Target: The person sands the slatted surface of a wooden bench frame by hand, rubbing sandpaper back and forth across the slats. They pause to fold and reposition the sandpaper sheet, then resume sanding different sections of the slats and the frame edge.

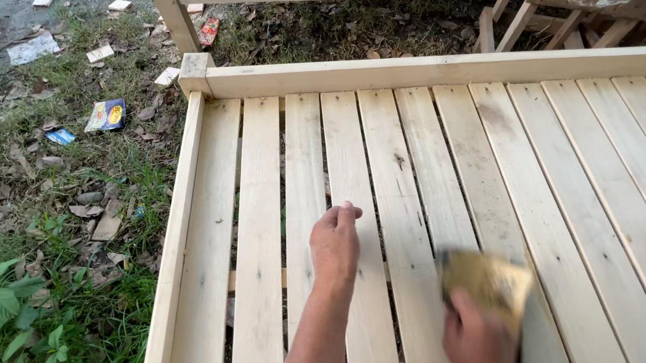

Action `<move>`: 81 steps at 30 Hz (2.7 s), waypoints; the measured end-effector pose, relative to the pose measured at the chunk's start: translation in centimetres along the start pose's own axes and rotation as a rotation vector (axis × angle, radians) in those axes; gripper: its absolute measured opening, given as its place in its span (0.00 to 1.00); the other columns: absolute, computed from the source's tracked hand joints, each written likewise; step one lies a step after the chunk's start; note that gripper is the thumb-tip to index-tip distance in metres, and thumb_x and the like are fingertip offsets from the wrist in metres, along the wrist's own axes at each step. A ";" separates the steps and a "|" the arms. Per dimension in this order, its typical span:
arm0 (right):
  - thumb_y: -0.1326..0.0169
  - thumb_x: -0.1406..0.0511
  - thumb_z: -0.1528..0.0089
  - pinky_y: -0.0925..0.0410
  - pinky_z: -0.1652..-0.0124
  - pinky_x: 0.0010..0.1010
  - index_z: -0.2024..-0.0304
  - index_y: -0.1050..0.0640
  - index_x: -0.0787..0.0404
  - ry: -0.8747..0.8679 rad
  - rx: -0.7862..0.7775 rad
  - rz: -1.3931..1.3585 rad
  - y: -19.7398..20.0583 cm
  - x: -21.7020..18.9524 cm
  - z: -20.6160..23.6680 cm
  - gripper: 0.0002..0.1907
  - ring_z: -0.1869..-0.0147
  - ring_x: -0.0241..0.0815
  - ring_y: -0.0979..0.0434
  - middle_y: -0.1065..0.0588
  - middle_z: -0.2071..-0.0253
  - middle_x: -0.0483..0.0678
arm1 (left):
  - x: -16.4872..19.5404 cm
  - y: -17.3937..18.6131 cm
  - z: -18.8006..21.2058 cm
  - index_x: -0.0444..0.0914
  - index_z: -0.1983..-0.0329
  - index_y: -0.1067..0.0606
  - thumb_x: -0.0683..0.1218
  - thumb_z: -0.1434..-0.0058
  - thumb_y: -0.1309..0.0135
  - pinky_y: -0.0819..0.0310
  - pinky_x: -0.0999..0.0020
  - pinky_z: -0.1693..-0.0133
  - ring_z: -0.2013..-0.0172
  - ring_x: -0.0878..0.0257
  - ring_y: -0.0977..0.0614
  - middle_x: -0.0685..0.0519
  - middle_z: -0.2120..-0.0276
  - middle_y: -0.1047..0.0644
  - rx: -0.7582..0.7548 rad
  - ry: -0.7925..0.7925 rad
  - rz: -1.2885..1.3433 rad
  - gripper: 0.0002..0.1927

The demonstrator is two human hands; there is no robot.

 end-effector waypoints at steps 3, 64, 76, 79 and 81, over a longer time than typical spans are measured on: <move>0.47 0.62 0.39 0.28 0.60 0.56 0.55 0.21 0.49 0.028 -0.025 -0.100 1.2 -3.5 -9.0 0.10 0.60 0.63 0.20 0.20 0.66 0.58 | -0.1 0.0 0.8 0.38 0.57 0.17 0.56 0.36 0.52 0.26 0.62 0.52 0.58 0.55 0.17 0.46 0.61 0.16 -0.004 -0.030 -0.074 0.20; 0.52 0.59 0.37 0.29 0.55 0.61 0.44 0.28 0.42 -0.055 -0.160 0.042 0.6 -2.3 -5.4 0.18 0.54 0.66 0.19 0.20 0.56 0.59 | -0.2 -6.9 1.0 0.35 0.45 0.24 0.50 0.33 0.51 0.37 0.57 0.36 0.35 0.45 0.30 0.42 0.32 0.33 -0.133 -0.321 -0.257 0.19; 0.52 0.58 0.35 0.30 0.54 0.57 0.54 0.28 0.54 -0.150 -0.154 -0.063 -1.0 -5.6 -16.1 0.11 0.51 0.66 0.22 0.21 0.54 0.56 | -1.4 -6.6 -1.0 0.34 0.49 0.23 0.43 0.38 0.45 0.26 0.61 0.45 0.46 0.49 0.21 0.44 0.37 0.29 -0.061 -0.340 -0.161 0.15; 0.52 0.52 0.31 0.30 0.55 0.58 0.57 0.26 0.54 -0.190 -0.192 -0.058 -0.6 -4.0 -14.2 0.14 0.55 0.67 0.21 0.20 0.62 0.58 | -1.8 -6.7 -0.8 0.34 0.50 0.22 0.42 0.39 0.45 0.23 0.64 0.49 0.52 0.53 0.18 0.46 0.38 0.28 -0.055 -0.318 -0.143 0.14; 0.50 0.53 0.34 0.29 0.56 0.57 0.57 0.24 0.52 -0.268 -0.208 -0.103 -0.2 -1.8 -9.6 0.13 0.56 0.66 0.20 0.20 0.64 0.58 | -1.7 -6.7 -0.9 0.34 0.51 0.22 0.41 0.40 0.45 0.22 0.65 0.51 0.54 0.55 0.17 0.47 0.38 0.28 -0.061 -0.305 -0.150 0.14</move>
Point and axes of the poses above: each hand's wrist, its own z-axis away from the middle knuckle, its own y-axis out of the back of the hand, x = y × z, the point moved 5 cm from there along -z, towards the middle knuckle
